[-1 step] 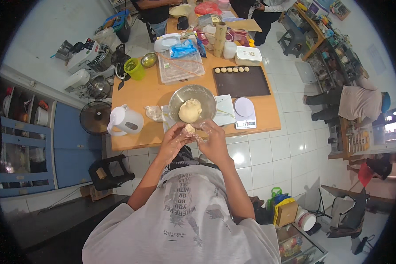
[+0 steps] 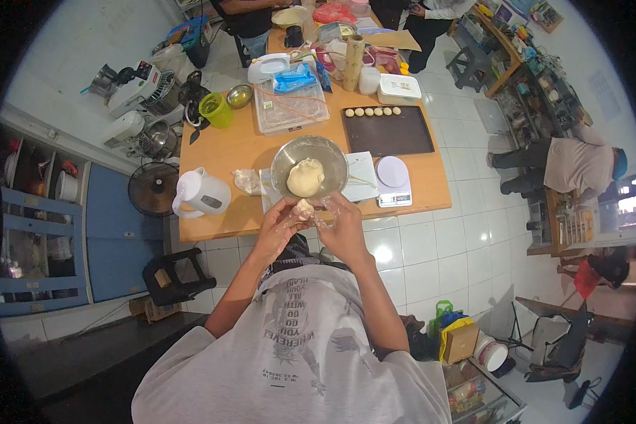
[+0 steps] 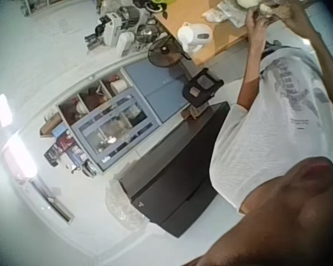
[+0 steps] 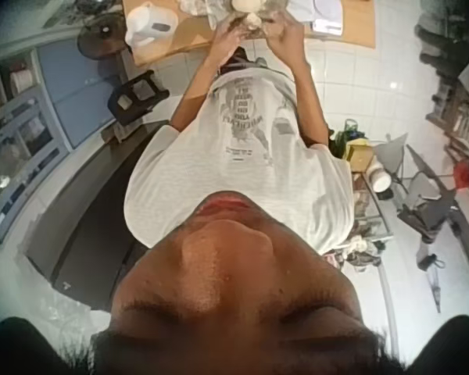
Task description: The person portions pieces of dough using a scale and then rolls them into small balls between their palms, placing the finished balls onto a baking tray.
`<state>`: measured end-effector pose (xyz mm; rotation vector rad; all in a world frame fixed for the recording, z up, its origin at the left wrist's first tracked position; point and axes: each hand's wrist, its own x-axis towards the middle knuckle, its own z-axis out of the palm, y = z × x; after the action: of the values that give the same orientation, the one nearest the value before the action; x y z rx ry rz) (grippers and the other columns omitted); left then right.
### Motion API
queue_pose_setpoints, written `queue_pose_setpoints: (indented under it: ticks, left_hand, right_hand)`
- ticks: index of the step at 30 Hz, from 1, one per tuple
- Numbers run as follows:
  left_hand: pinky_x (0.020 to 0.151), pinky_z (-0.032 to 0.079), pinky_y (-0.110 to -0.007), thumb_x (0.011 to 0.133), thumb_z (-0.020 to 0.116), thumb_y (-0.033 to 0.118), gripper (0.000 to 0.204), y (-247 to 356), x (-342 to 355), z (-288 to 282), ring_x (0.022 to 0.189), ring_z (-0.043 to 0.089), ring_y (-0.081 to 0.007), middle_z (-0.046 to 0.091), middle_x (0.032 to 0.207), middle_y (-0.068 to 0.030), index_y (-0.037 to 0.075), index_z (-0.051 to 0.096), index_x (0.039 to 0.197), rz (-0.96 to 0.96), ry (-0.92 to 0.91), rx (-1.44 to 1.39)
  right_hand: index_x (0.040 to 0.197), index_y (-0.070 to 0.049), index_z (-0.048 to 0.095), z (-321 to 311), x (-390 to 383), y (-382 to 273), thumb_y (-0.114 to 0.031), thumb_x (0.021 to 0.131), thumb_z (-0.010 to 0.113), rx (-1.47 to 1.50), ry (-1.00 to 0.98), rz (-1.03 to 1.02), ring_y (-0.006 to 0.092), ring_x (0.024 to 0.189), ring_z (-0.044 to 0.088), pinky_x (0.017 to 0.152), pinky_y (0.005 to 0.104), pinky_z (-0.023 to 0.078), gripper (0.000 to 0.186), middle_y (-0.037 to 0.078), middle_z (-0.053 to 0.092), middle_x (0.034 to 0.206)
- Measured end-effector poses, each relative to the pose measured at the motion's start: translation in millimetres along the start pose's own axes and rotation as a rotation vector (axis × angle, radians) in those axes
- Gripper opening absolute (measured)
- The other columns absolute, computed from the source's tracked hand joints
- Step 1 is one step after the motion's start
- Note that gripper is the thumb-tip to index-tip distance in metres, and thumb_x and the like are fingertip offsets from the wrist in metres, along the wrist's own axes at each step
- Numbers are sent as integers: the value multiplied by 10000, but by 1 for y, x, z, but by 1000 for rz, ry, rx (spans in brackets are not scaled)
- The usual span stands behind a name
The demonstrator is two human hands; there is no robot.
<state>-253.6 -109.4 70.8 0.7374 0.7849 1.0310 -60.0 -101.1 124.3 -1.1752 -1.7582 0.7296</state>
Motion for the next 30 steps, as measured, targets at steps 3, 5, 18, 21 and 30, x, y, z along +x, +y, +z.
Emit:
queue_pose_setpoints:
  ticks: [3, 5, 18, 21, 30]
  left_hand:
    - [990, 592, -369, 1073, 641, 168, 350, 0, -3, -2, 1116, 708, -187, 679, 1263, -96, 7, 567, 1374, 2, -20, 46]
    - [1005, 586, -379, 1063, 652, 155, 360, 5, -7, -2, 1134, 704, -200, 678, 1262, -107, -3, 567, 1375, 12, -65, 38]
    - [1000, 546, -309, 982, 756, 96, 386, 2, -7, -10, 1157, 668, -156, 715, 1236, -75, -15, 644, 1334, 100, 26, 259]
    - [995, 546, -307, 979, 753, 74, 398, -1, -7, -13, 1158, 666, -154, 713, 1241, -73, -21, 641, 1349, 97, 31, 260]
    - [1038, 541, -316, 981, 755, 67, 434, 0, -1, -4, 1182, 672, -170, 707, 1276, -87, -22, 625, 1386, 145, 38, 182]
  right_hand:
    - [1073, 21, 755, 9, -5, 5, -23, 883, 820, 108, 15, 146, 197, 910, 740, 810, 326, 589, 206, 110, 725, 1012]
    - [1077, 36, 746, 14, -8, 8, -17, 914, 799, 192, 39, 236, 179, 926, 737, 834, 317, 596, 180, 102, 727, 1019]
    - [1086, 29, 753, 19, -17, 12, -49, 905, 817, 359, 27, 321, 176, 956, 739, 858, 328, 599, 207, 100, 748, 1014]
    - [1060, 35, 745, 18, -16, 13, -43, 925, 810, 304, 4, 313, 138, 941, 716, 861, 305, 589, 169, 77, 743, 988]
    - [1002, 30, 752, 17, -10, 2, -45, 922, 807, 263, 89, 308, 153, 889, 722, 826, 305, 596, 123, 86, 741, 962]
